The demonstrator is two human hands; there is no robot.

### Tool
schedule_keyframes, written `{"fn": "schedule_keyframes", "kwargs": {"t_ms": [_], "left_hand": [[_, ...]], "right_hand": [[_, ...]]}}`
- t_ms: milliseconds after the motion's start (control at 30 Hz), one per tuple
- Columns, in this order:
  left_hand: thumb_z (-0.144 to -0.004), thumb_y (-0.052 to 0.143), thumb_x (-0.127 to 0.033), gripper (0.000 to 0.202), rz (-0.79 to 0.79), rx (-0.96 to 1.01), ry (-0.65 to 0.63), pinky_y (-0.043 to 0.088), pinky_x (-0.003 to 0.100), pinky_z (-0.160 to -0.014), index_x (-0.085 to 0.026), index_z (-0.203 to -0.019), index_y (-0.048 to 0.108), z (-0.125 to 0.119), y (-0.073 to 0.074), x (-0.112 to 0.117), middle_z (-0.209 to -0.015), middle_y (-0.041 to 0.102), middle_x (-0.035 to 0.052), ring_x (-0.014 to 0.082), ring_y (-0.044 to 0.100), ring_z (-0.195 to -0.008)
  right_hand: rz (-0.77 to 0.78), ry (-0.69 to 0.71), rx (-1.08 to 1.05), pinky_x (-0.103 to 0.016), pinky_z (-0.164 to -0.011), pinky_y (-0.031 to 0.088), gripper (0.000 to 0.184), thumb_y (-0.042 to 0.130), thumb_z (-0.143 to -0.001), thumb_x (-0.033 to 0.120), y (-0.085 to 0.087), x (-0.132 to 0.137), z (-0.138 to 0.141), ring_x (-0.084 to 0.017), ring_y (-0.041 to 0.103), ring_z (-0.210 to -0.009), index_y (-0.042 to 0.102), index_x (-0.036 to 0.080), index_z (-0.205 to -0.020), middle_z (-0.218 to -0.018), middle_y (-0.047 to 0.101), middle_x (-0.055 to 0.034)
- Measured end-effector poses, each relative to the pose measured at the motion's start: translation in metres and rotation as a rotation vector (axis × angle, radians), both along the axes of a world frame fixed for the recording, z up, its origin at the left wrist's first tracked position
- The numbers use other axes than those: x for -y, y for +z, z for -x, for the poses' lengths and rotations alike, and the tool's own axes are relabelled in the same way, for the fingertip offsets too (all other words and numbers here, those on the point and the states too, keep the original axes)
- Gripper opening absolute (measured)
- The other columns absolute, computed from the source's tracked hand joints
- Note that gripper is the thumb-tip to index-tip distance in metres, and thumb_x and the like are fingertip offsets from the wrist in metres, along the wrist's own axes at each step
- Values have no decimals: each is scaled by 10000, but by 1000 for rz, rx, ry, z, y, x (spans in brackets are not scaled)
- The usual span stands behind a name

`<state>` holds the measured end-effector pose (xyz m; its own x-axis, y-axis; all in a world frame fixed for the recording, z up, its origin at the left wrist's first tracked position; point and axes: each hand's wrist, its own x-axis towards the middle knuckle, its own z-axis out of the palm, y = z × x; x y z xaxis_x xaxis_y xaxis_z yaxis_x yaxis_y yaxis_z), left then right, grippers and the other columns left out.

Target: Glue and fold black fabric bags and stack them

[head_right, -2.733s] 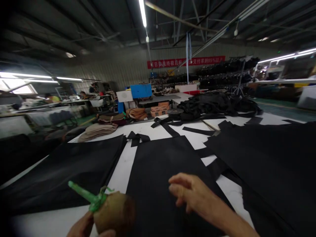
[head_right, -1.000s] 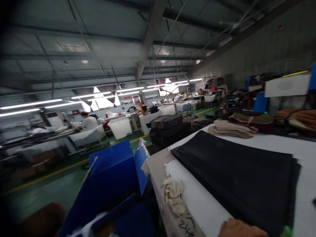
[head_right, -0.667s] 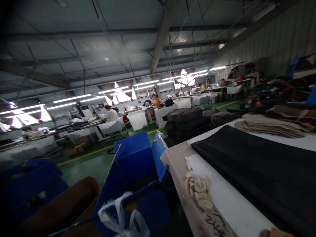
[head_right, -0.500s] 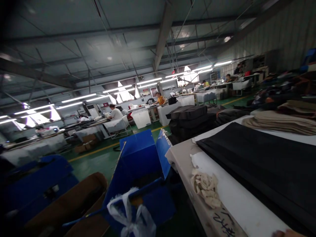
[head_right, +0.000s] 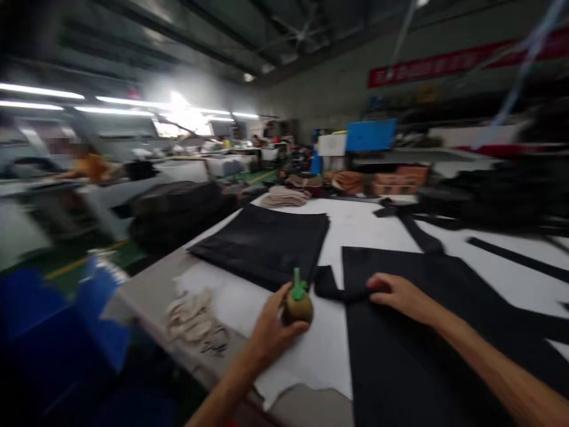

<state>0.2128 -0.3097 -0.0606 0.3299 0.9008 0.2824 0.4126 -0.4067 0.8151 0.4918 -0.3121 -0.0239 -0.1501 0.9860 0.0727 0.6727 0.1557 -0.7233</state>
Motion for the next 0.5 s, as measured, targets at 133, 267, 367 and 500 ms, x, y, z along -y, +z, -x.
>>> {"fn": "schedule_keyframes", "kwargs": {"t_ms": [133, 267, 367, 500], "left_hand": [[-692, 690, -457, 729, 8, -1, -89, 342, 492, -1021, -156, -1297, 416, 0, -3, -25, -1285, 487, 149, 293, 460, -1184], [-685, 674, -498, 694, -55, -48, -53, 367, 481, -1005, -174, -1256, 450, 9, 6, -13, -1261, 510, 122, 282, 467, -1175], [-726, 598, -561, 616, -124, -53, 56, 412, 476, -947, -192, -1210, 499, 21, 10, 3, -1249, 528, 109, 286, 507, -1117], [-855, 444, -508, 360, -261, 26, 189, 450, 392, -859, -224, -991, 619, 44, 11, 35, -1035, 634, 49, 240, 582, -958]], "right_hand": [[102, -162, -28, -341, -741, 496, 346, 637, -800, 248, -8, 49, -45, -157, 601, -807, 540, 145, -1116, -913, 612, -25], [120, -144, -106, -280, -688, 468, 438, 627, -748, 237, -14, 54, -31, -139, 592, -752, 520, 171, -1168, -856, 613, -5], [126, -128, -119, -275, -677, 450, 404, 623, -746, 269, -11, 62, -26, -139, 583, -736, 550, 175, -1132, -826, 615, 3], [108, -154, -87, -288, -705, 439, 370, 632, -740, 299, -8, 68, -27, -153, 581, -773, 586, 188, -1090, -885, 622, -15]]}}
